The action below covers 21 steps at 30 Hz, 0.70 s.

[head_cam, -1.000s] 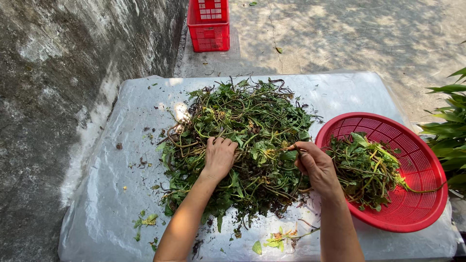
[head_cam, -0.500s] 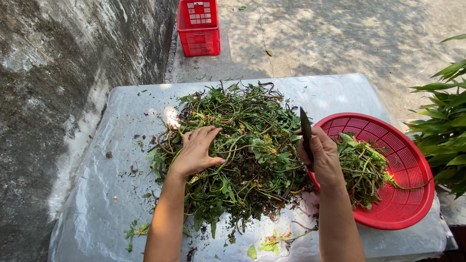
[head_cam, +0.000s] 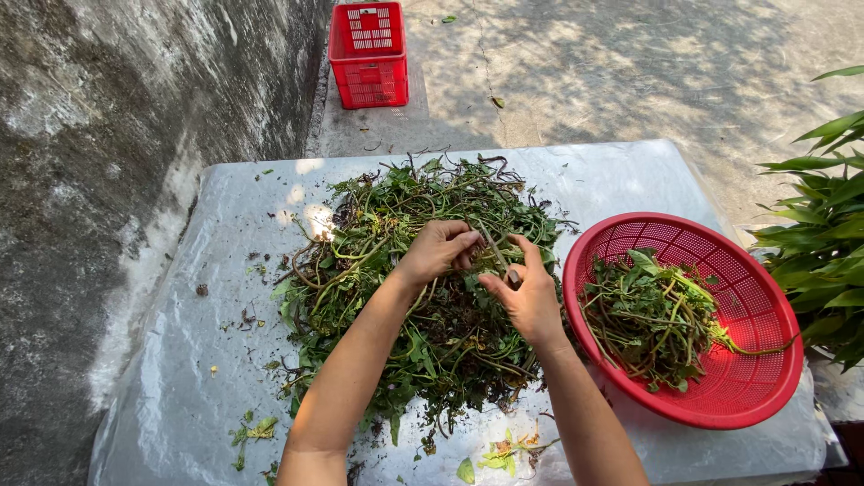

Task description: The person sorts a pile of leafy green vegetables on a white sheet, separating edible parts from stems and debris. The person uses a knife to trim stems and places the cleaned portions into a red colander.

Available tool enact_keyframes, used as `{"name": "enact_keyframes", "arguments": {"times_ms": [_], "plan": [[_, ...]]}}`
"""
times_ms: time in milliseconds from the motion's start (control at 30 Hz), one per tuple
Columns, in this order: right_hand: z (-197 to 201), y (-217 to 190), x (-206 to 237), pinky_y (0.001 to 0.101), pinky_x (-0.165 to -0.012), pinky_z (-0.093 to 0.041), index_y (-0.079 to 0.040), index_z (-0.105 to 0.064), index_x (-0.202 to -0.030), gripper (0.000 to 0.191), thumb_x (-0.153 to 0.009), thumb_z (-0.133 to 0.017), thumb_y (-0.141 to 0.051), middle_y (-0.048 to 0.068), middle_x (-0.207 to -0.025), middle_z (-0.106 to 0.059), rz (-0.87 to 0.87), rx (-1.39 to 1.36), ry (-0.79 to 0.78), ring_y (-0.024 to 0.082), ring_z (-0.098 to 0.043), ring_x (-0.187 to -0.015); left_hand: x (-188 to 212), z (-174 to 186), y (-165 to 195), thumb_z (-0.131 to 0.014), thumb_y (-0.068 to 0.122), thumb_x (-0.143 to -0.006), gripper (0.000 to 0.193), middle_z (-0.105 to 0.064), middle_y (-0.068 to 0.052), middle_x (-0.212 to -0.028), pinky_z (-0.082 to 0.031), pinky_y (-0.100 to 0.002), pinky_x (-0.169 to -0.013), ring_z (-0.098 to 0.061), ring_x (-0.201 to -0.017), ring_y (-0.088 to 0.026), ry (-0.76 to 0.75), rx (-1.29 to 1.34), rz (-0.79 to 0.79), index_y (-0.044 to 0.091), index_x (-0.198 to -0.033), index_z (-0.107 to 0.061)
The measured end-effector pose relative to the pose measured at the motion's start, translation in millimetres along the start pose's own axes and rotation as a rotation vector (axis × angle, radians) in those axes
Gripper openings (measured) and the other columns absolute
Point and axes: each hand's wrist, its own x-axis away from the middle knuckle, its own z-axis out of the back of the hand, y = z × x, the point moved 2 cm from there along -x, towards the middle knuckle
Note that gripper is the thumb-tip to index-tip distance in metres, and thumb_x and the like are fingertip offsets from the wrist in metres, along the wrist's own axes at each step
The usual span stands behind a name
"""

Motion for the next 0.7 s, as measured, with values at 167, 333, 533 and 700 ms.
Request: {"name": "enact_keyframes", "arguments": {"times_ms": [167,333,533,700], "plan": [[-9.9,42.6,6.8,0.0276,-0.060,-0.043,-0.004,-0.068,-0.102,0.020,-0.097,-0.071,-0.024,-0.002,-0.069,-0.057,-0.104,0.097,-0.059,0.007,-0.048,-0.066,-4.1,9.7,-10.0,-0.064,0.019,-0.102,0.021,-0.075,0.000,-0.083,-0.050,-0.021,-0.066,-0.062,-0.074,-0.002,0.074,-0.315,-0.209,0.003,-0.096,-0.077],[5.3,56.4,28.4,0.0285,-0.056,-0.040,-0.004,-0.065,-0.096,0.018,-0.097,-0.069,-0.022,-0.001,-0.064,-0.053,-0.083,0.136,-0.183,0.008,-0.045,-0.061,-18.4,51.1,15.9,-0.061,0.021,-0.104,0.025,-0.068,-0.002,-0.078,-0.046,-0.026,-0.055,-0.054,-0.059,-0.008,0.329,-0.102,-0.057,0.002,-0.093,-0.073],[-3.0,34.0,17.3,0.0243,-0.050,-0.030,-0.006,-0.070,-0.109,0.017,-0.095,-0.069,-0.016,-0.007,-0.065,-0.047,-0.193,-0.253,-0.014,0.003,-0.039,-0.056,-30.9,33.8,28.1,-0.059,0.019,-0.102,0.025,-0.075,-0.007,-0.080,-0.054,-0.028,-0.057,-0.066,-0.063,-0.010,0.121,-0.039,0.010,0.000,-0.091,-0.072],[-39.9,34.0,-18.2,0.0252,-0.040,-0.025,-0.008,-0.068,-0.118,0.029,-0.089,-0.072,-0.013,-0.007,-0.055,-0.043,-0.403,-0.759,0.031,0.005,-0.035,-0.041,-33.5,-5.2,16.4,-0.062,0.020,-0.101,0.024,-0.075,-0.008,-0.082,-0.052,-0.027,-0.064,-0.066,-0.069,-0.010,-0.078,-0.055,0.069,0.000,-0.095,-0.074]]}}
